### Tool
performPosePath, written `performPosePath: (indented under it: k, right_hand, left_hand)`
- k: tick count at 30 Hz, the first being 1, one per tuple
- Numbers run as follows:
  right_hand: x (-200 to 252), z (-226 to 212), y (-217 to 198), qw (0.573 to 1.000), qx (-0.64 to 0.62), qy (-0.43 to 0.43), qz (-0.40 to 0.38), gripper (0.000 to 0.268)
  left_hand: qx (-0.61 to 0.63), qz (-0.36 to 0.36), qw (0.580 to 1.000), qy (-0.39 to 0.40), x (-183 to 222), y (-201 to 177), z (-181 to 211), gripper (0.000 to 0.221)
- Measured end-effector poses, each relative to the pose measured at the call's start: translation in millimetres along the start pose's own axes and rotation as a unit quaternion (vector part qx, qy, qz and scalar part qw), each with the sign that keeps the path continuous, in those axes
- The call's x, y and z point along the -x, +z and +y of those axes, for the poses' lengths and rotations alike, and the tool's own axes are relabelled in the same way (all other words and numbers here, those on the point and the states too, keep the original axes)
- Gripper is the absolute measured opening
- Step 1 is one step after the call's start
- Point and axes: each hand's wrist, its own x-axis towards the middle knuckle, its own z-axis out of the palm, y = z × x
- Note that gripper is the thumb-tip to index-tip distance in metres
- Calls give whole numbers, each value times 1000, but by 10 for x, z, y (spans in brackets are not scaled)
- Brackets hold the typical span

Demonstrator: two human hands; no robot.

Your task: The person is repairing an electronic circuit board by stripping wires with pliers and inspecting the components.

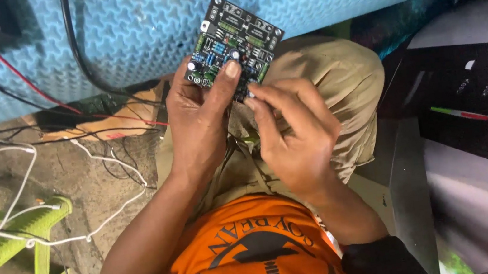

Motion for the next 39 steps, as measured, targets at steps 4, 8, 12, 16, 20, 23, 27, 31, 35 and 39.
performPosePath:
  k: [4,8,12,16,20,23,27,31,35,39]
  right_hand:
    - [102,-97,-18,1000,2,1,-27,10]
    - [211,-21,-80,994,-84,35,-65,20]
    - [312,44,-211,954,-234,182,-50,17]
    - [330,83,-339,944,-237,229,-24,19]
    - [292,22,-438,945,-210,243,-65,24]
    - [270,27,-392,974,-149,169,-32,18]
    - [223,23,-378,988,-105,109,-31,21]
    - [215,33,-353,997,-26,72,-25,18]
    - [198,46,-337,996,-44,75,-25,23]
    - [195,72,-358,997,-38,62,-35,22]
  left_hand:
    - [-74,36,996,-31,95,-37,34,24]
    - [-22,39,997,-65,167,-84,51,31]
    - [-96,41,992,-73,265,-89,145,35]
    - [-53,36,993,-96,368,-83,177,45]
    - [-77,16,994,-78,448,-125,166,46]
    - [-172,-17,985,-23,468,-199,133,38]
    - [-189,-33,981,-24,502,-205,164,36]
    - [-184,-39,982,-17,518,-197,142,33]
    - [-144,-35,989,-20,516,-160,148,35]
    - [-172,-22,985,-22,513,-184,131,37]
